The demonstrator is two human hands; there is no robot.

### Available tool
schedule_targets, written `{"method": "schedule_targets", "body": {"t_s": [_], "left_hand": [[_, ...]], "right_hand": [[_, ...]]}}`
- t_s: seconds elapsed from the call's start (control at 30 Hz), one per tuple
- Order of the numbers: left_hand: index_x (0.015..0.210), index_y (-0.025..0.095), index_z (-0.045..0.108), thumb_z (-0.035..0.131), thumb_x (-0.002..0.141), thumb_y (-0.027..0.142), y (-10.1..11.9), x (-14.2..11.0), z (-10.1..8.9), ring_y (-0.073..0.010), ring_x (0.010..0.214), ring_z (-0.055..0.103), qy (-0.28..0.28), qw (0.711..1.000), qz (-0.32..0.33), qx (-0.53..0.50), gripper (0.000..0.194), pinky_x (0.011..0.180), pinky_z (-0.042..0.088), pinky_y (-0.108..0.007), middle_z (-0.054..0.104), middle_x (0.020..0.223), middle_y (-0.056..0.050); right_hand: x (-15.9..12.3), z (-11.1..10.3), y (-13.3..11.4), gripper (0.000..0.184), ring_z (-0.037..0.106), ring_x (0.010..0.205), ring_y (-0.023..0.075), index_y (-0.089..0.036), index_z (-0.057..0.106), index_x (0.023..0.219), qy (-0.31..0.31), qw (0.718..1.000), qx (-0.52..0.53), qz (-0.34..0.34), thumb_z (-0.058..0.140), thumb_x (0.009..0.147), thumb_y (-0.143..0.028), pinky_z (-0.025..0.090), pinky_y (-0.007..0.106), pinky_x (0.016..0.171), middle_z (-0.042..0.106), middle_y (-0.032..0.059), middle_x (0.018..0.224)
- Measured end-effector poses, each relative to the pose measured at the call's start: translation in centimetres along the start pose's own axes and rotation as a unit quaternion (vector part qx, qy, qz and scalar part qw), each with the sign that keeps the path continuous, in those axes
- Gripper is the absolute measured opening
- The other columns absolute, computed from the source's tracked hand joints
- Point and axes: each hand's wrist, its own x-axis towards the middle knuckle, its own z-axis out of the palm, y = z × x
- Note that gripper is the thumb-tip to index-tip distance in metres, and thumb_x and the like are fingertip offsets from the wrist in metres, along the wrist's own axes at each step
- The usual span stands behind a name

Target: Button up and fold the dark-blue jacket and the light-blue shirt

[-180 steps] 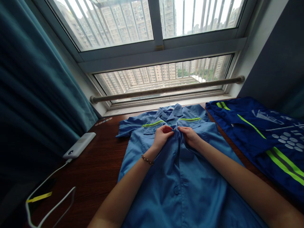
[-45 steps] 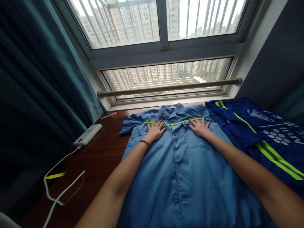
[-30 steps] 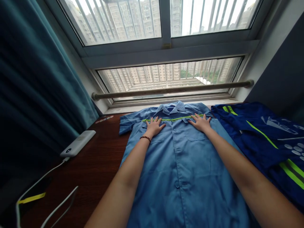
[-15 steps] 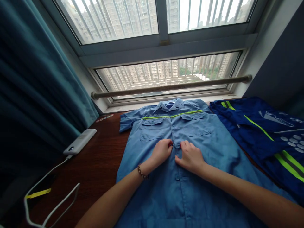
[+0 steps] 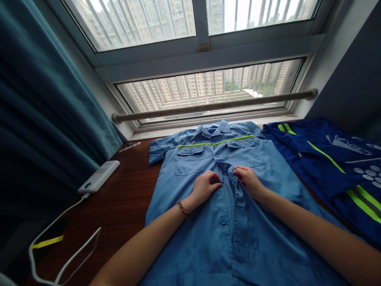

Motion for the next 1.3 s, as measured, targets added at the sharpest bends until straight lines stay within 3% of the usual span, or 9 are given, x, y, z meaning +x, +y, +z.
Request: {"method": "schedule_targets", "body": {"t_s": [0.13, 0.27, 0.37, 0.53, 0.67, 0.93, 1.07, 1.3], "left_hand": [[0.073, 0.015, 0.062, 0.065, 0.067, 0.031, -0.5, 0.7, -0.2, -0.0110, 0.058, 0.052, -0.025, 0.986, -0.058, -0.155, 0.017, 0.055, 0.039, -0.022, 0.061, 0.067, -0.001], [0.073, 0.012, 0.062, 0.069, 0.064, 0.029, 0.3, 1.2, -1.0, -0.0111, 0.059, 0.055, -0.041, 0.934, -0.124, -0.332, 0.021, 0.058, 0.044, -0.022, 0.062, 0.066, -0.002], [0.073, 0.011, 0.063, 0.070, 0.061, 0.027, 1.2, 1.6, -2.0, -0.0102, 0.059, 0.056, -0.040, 0.910, -0.141, -0.389, 0.021, 0.059, 0.045, -0.021, 0.063, 0.067, -0.002], [0.068, 0.010, 0.062, 0.071, 0.060, 0.022, 2.5, 2.8, -3.8, -0.0111, 0.055, 0.057, -0.067, 0.921, -0.162, -0.347, 0.017, 0.054, 0.046, -0.021, 0.061, 0.058, -0.003], [0.066, 0.010, 0.061, 0.067, 0.062, 0.017, 3.4, 3.4, -3.6, -0.0117, 0.052, 0.057, -0.077, 0.936, -0.178, -0.295, 0.010, 0.048, 0.045, -0.021, 0.059, 0.055, -0.002], [0.069, 0.011, 0.057, 0.068, 0.063, 0.020, 2.6, 2.2, -0.8, -0.0086, 0.051, 0.056, -0.059, 0.907, -0.200, -0.367, 0.015, 0.047, 0.045, -0.018, 0.058, 0.057, -0.001], [0.070, 0.011, 0.057, 0.071, 0.061, 0.022, 2.3, 2.0, -0.8, -0.0077, 0.052, 0.055, -0.057, 0.896, -0.199, -0.393, 0.019, 0.048, 0.044, -0.017, 0.058, 0.060, -0.001], [0.070, 0.010, 0.060, 0.074, 0.058, 0.023, 2.6, 1.9, -1.3, -0.0087, 0.055, 0.056, -0.049, 0.878, -0.201, -0.431, 0.023, 0.053, 0.046, -0.019, 0.060, 0.063, -0.003]], "right_hand": [[-0.1, 0.1, -0.3, 0.016, 0.045, 0.042, 0.0079, -0.018, 0.056, 0.071, 0.001, 0.997, 0.071, 0.028, 0.062, 0.056, -0.020, 0.034, 0.019, 0.040, 0.053, -0.0052, 0.051], [-0.6, 0.6, -0.8, 0.016, 0.050, 0.046, 0.0097, -0.017, 0.059, 0.072, -0.003, 0.994, 0.100, 0.038, 0.062, 0.056, -0.016, 0.041, 0.021, 0.044, 0.057, -0.0032, 0.054], [-1.0, 1.1, -1.2, 0.015, 0.053, 0.051, 0.0103, -0.017, 0.060, 0.073, -0.018, 0.993, 0.107, 0.047, 0.061, 0.058, -0.015, 0.043, 0.021, 0.049, 0.060, -0.0020, 0.059], [-1.2, 1.5, -1.3, 0.008, 0.054, 0.055, 0.0090, -0.017, 0.060, 0.071, -0.068, 0.990, 0.108, 0.057, 0.058, 0.063, -0.014, 0.043, 0.019, 0.054, 0.060, -0.0027, 0.060], [-1.2, 1.6, -1.2, 0.007, 0.053, 0.051, 0.0095, -0.017, 0.059, 0.070, -0.063, 0.991, 0.106, 0.050, 0.057, 0.065, -0.013, 0.042, 0.020, 0.052, 0.059, -0.0028, 0.055], [-1.2, 1.2, -1.1, 0.013, 0.054, 0.052, 0.0085, -0.017, 0.059, 0.072, -0.038, 0.994, 0.101, -0.008, 0.067, 0.064, -0.024, 0.044, 0.019, 0.054, 0.062, -0.0022, 0.061], [-1.2, 0.9, -1.0, 0.023, 0.057, 0.055, 0.0100, -0.017, 0.060, 0.076, -0.076, 0.992, 0.097, 0.003, 0.072, 0.061, -0.030, 0.046, 0.021, 0.055, 0.064, -0.0011, 0.065], [-1.0, 0.4, -0.8, 0.026, 0.061, 0.060, 0.0123, -0.016, 0.061, 0.078, -0.105, 0.989, 0.093, 0.039, 0.075, 0.056, -0.019, 0.049, 0.022, 0.059, 0.066, 0.0004, 0.070]]}}
